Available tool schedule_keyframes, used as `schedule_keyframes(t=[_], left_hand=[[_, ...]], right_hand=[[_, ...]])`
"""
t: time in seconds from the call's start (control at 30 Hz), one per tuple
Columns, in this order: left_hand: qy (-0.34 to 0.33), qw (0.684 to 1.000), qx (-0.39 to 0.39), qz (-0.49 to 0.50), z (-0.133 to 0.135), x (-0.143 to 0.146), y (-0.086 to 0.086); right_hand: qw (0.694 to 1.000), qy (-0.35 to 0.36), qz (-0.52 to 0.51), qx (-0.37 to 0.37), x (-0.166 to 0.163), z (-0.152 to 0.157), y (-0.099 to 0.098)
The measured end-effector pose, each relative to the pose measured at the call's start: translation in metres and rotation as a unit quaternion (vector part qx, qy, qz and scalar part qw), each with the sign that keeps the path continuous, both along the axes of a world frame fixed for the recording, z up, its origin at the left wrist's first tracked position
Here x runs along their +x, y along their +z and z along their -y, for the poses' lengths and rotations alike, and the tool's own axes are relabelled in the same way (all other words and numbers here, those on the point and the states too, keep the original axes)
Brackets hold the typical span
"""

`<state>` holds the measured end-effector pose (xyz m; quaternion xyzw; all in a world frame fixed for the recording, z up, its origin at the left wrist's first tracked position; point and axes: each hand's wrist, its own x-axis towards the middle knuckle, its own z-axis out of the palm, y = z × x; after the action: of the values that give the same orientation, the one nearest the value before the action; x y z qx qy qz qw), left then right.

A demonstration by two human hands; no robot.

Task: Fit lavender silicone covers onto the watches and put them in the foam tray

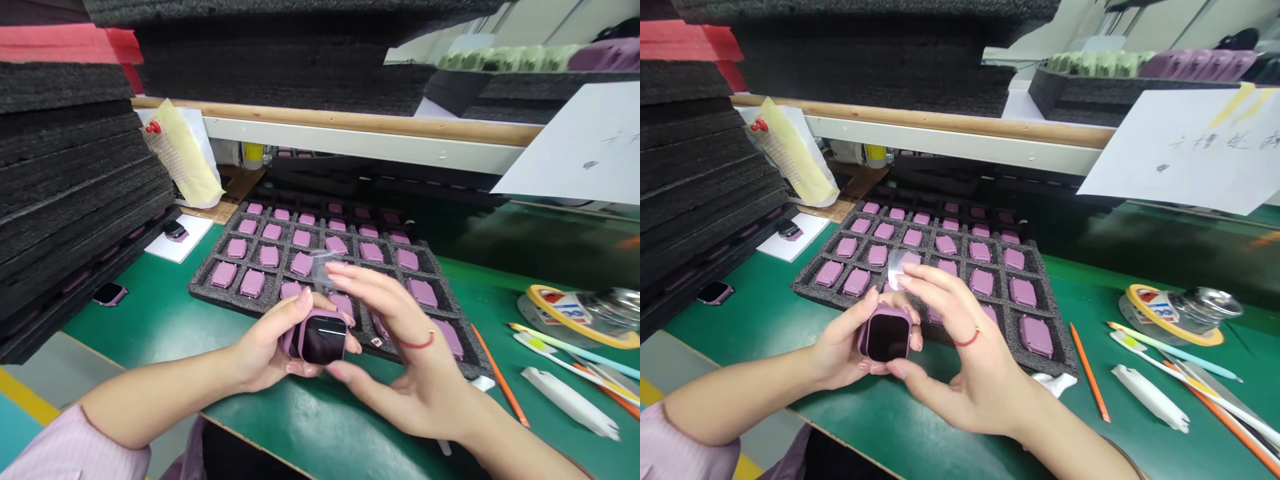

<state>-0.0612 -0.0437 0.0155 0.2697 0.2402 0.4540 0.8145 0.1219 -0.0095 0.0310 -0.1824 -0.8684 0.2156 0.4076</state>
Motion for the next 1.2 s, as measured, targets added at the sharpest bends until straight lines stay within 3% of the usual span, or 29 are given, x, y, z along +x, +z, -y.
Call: schedule_keyframes(t=[0.13,0.3,0.5,0.77,0.83,1.0,1.2], left_hand=[[0.004,1.0,-0.004,0.019,0.0,0.0,0.0],[0.02,0.999,-0.037,0.011,0.001,0.001,0.0],[0.027,0.999,-0.044,-0.005,0.001,0.001,0.001],[0.046,0.998,-0.003,-0.038,0.001,0.003,0.0],[0.063,0.996,0.018,-0.068,0.001,0.004,0.0],[0.067,0.989,0.041,-0.125,-0.002,0.005,-0.002],[0.056,0.991,0.053,-0.111,-0.001,0.006,-0.005]], right_hand=[[0.997,-0.021,-0.053,0.057,0.014,0.006,0.004],[0.999,0.018,0.004,0.04,0.021,0.019,0.005],[0.992,0.009,0.069,0.105,0.022,0.022,0.007],[0.987,-0.012,0.048,0.151,0.001,0.011,0.01],[0.99,-0.04,0.046,0.131,-0.005,0.011,0.006],[0.996,-0.07,0.048,-0.002,-0.01,0.014,-0.009],[0.998,-0.05,0.036,-0.001,-0.009,0.007,-0.006]])
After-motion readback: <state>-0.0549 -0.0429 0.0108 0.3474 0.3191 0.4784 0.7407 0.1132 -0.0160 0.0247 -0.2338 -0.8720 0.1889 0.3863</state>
